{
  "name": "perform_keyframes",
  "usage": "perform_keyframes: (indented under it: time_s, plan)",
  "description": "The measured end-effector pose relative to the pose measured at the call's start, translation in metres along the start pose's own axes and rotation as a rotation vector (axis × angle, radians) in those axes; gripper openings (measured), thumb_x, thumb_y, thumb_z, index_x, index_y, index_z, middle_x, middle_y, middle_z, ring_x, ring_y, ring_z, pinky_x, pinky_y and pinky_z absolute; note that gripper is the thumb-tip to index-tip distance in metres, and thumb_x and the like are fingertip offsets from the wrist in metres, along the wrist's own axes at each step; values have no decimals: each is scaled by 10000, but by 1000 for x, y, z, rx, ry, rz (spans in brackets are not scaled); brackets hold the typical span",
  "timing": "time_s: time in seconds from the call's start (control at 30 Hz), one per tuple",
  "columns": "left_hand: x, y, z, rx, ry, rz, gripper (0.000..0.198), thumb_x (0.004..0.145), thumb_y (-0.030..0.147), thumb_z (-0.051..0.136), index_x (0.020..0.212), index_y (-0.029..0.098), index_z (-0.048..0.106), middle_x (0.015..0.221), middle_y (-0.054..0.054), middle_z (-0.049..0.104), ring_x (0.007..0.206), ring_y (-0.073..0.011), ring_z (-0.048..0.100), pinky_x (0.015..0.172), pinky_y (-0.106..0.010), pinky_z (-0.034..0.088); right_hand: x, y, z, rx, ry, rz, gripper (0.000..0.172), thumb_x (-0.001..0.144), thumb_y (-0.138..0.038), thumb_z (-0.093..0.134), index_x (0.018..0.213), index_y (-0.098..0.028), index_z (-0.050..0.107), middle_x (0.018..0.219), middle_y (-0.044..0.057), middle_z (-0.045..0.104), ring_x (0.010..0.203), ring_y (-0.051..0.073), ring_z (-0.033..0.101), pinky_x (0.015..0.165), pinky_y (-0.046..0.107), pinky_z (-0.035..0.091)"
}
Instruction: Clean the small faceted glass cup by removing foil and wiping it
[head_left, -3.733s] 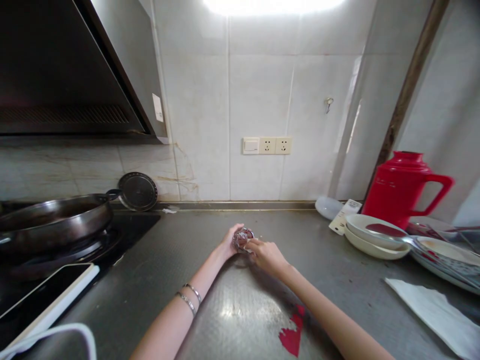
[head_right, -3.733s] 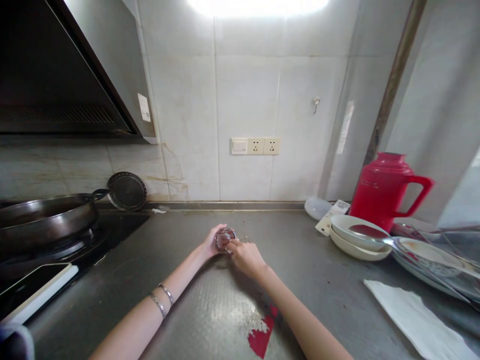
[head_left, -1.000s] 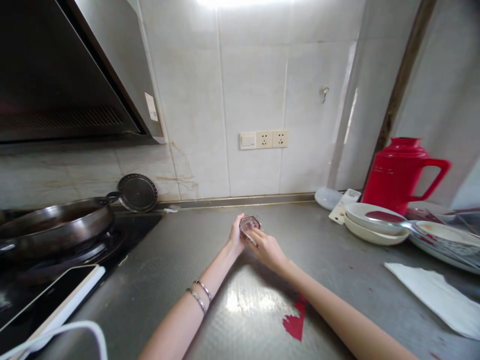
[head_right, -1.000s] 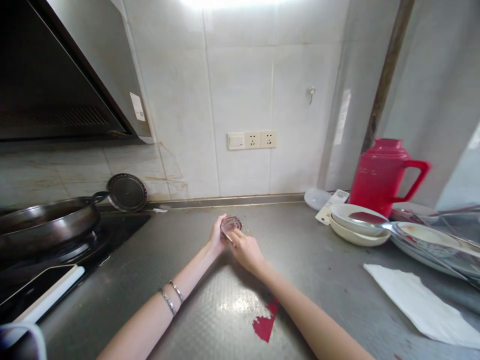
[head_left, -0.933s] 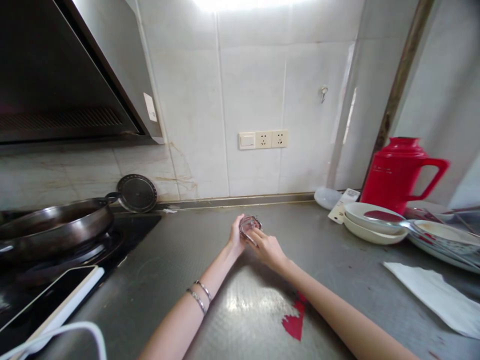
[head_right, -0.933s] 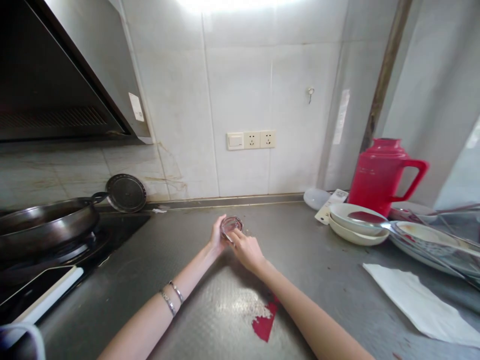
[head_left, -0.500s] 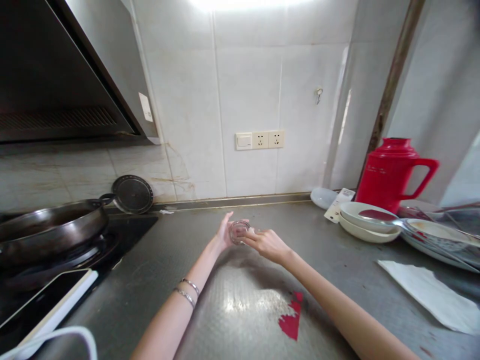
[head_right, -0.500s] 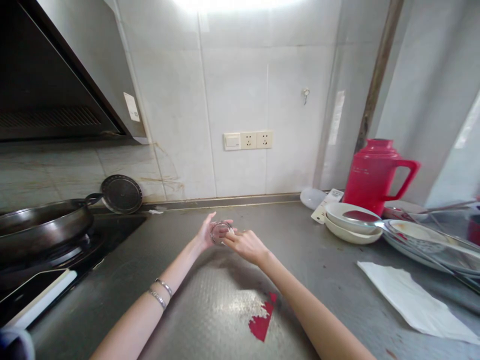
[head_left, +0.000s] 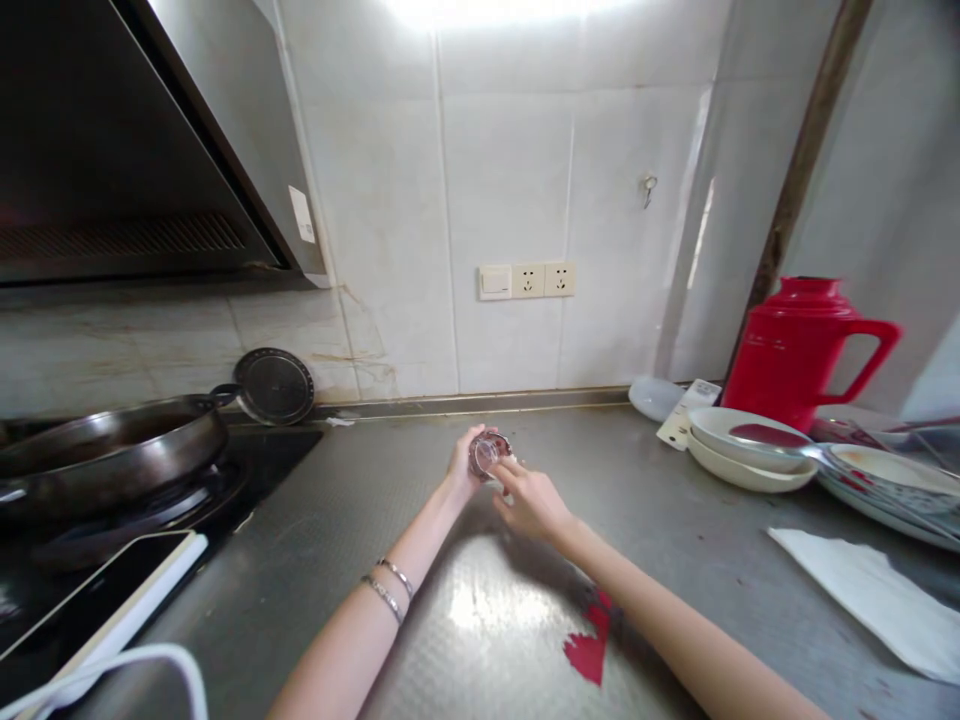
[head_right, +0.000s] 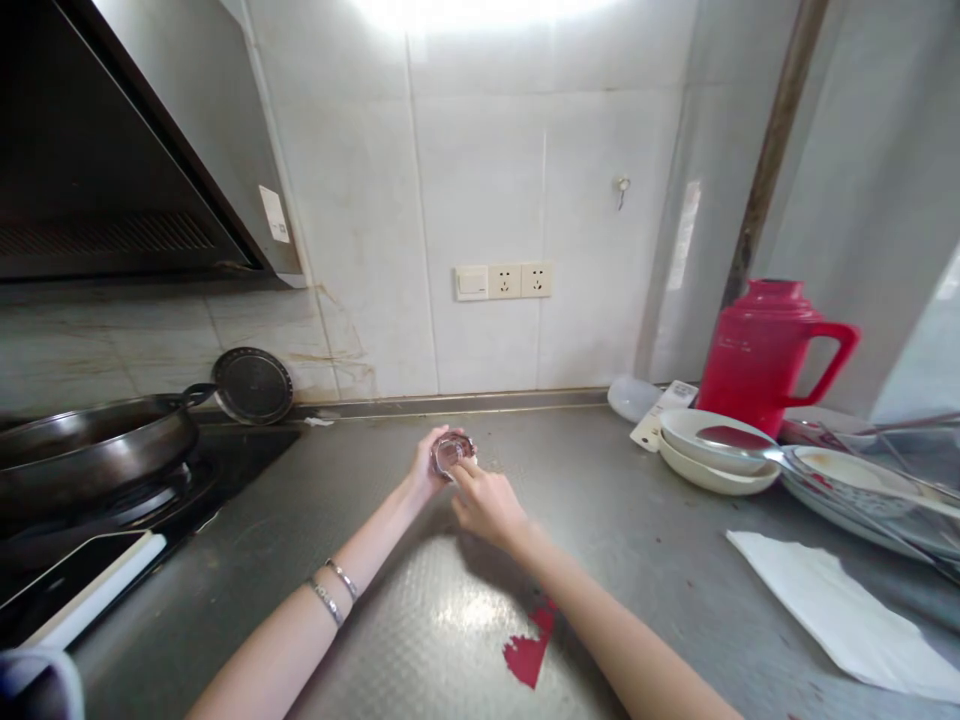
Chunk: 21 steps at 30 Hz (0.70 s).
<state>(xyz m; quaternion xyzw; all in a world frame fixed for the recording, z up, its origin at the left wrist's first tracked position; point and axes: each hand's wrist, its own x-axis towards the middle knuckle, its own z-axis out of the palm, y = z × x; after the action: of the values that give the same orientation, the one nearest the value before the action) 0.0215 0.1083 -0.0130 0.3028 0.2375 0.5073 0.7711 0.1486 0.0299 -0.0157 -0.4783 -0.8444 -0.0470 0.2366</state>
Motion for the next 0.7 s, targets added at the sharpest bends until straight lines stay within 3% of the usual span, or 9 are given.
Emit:
perform_keyframes:
  time_s: [0.13,0.27,0.47,0.57,0.7]
  plan:
    - [-5,-10,8,-10,16,116,249,804,351,550,780,125,652,663,-72,690,607,-190,661,604,-280,483,0,-5,12,187,120,48,269,895,-177,446,1138,-197,560,1108,67,634,727,125,633,696,230,475]
    - [-9,-14,11,-42,-48,125,254,807,338,523,786,123,658,737,-97,710,691,-221,676,683,-323,498,1,1,4,4,40,1,253,942,-258,420,1141,-200,566,1145,80,628,843,179,651,666,244,475]
    - [-11,5,-2,14,-197,-108,425,814,409,452,994,90,665,919,-180,713,824,-314,676,702,-415,496,3,13,-19,-277,-121,-110,341,927,-142,368,1232,-202,509,1215,126,589,830,197,653,609,252,461]
    - [-8,16,-10,63,-154,-171,498,837,474,412,995,77,666,889,-188,717,755,-294,677,621,-374,491,4,20,-24,-299,-159,-214,351,925,-103,349,1213,-209,521,1226,114,583,816,184,647,604,253,458]
    - [-4,20,-14,186,-34,-297,526,836,526,442,905,63,683,691,-147,709,546,-233,639,512,-313,462,4,22,-22,-300,-182,-309,348,930,-97,347,1217,-205,512,1234,105,583,849,183,642,623,260,468]
